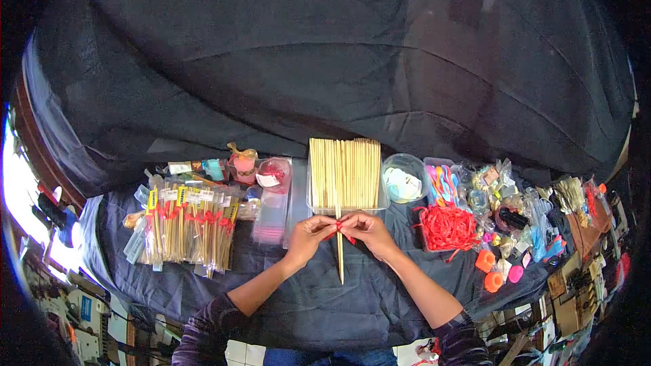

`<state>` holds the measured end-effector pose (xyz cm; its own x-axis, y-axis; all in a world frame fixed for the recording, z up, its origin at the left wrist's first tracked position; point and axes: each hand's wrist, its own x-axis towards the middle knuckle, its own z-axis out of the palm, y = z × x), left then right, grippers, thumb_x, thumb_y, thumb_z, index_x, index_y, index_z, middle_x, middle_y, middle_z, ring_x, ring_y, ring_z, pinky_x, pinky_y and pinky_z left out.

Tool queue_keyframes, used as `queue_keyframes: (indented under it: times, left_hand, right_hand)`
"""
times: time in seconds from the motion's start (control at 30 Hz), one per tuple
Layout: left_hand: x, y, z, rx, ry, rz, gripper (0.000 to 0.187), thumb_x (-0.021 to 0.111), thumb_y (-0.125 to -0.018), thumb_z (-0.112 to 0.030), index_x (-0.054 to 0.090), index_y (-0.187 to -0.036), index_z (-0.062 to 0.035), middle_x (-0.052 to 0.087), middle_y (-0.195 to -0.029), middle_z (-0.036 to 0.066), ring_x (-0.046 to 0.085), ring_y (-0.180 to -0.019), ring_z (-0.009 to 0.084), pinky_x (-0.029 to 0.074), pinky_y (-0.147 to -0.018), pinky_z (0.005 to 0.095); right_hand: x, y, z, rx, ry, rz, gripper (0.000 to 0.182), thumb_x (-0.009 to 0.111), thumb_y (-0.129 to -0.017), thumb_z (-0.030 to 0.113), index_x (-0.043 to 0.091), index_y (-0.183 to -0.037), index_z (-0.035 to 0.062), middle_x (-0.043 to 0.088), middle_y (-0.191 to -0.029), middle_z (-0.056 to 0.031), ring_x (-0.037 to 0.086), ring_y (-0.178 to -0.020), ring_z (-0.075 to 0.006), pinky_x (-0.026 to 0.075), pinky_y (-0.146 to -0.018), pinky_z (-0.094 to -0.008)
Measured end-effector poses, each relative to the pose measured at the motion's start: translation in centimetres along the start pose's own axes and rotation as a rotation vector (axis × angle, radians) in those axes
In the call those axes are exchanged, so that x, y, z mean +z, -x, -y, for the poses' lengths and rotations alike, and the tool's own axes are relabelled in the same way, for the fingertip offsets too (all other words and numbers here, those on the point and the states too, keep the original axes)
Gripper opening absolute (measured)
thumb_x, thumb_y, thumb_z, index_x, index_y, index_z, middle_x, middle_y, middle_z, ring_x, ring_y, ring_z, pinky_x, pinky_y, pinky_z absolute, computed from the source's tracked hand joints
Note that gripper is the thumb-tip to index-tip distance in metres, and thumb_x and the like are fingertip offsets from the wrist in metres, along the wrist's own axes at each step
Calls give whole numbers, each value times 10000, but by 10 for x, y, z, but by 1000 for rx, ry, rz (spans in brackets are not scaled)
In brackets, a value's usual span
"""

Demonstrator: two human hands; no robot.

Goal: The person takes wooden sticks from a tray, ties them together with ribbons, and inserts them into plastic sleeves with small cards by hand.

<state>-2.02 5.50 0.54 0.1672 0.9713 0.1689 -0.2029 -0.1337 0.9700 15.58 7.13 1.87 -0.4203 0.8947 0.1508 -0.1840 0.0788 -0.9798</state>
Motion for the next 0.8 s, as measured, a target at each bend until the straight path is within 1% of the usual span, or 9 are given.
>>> queue_keyframes:
  times: [0.03,0.17,0.23,0.4,0.47,0.53,0.67,0.8]
  left_hand:
    - [1,-1,0,27,-70,0,137,578,-843,-61,606,-951,19,622,-833,35,566,-751,74,449,-682,194]
    - [2,-5,3,11,-67,5,134,578,-846,-67,607,-949,13,620,-832,28,556,-747,67,440,-669,192]
    - [3,-7,3,-20,14,36,130,575,-849,-71,604,-940,17,618,-826,27,550,-740,66,434,-656,193]
    - [3,-9,-2,-1,8,45,133,568,-854,-73,595,-938,26,615,-827,35,543,-724,64,429,-644,192]
    - [3,-8,-2,8,-33,51,127,561,-856,-66,594,-939,24,618,-835,40,554,-729,70,444,-650,196]
    - [1,-10,-2,-10,-29,54,126,559,-856,-64,593,-940,23,620,-843,43,560,-735,73,455,-656,199]
    - [2,-7,-2,-29,-16,58,126,553,-858,-61,590,-947,20,623,-864,50,576,-752,81,481,-678,209]
    - [1,-6,1,-28,-7,57,129,551,-862,-70,589,-946,19,622,-863,48,575,-754,82,481,-680,205]
  right_hand:
    - [-1,0,0,-2,1,-1,50,616,-803,25,610,-838,-9,586,-934,-55,536,-700,-78,434,-637,-208]
    - [-2,-1,0,-17,8,-32,62,610,-805,21,606,-855,-15,604,-868,-52,544,-706,-86,442,-662,-211]
    - [0,2,2,-15,52,-85,63,613,-800,24,603,-855,-4,609,-821,-43,553,-735,-98,450,-703,-224]
    - [-1,1,4,-3,40,-90,69,613,-800,26,605,-861,-7,614,-824,-45,559,-748,-96,448,-721,-224]
    - [-2,2,2,2,37,-95,67,612,-801,25,607,-859,-7,615,-822,-44,559,-749,-95,447,-721,-225]
    - [-4,0,1,-17,55,-76,76,618,-805,43,616,-868,0,617,-803,-33,555,-712,-79,441,-665,-206]
    - [-4,0,1,-18,92,-60,73,620,-805,45,616,-862,0,618,-812,-31,556,-720,-75,442,-670,-204]
    - [-4,1,-1,-31,100,-77,70,617,-809,49,613,-857,-3,622,-822,-32,556,-741,-70,445,-694,-206]
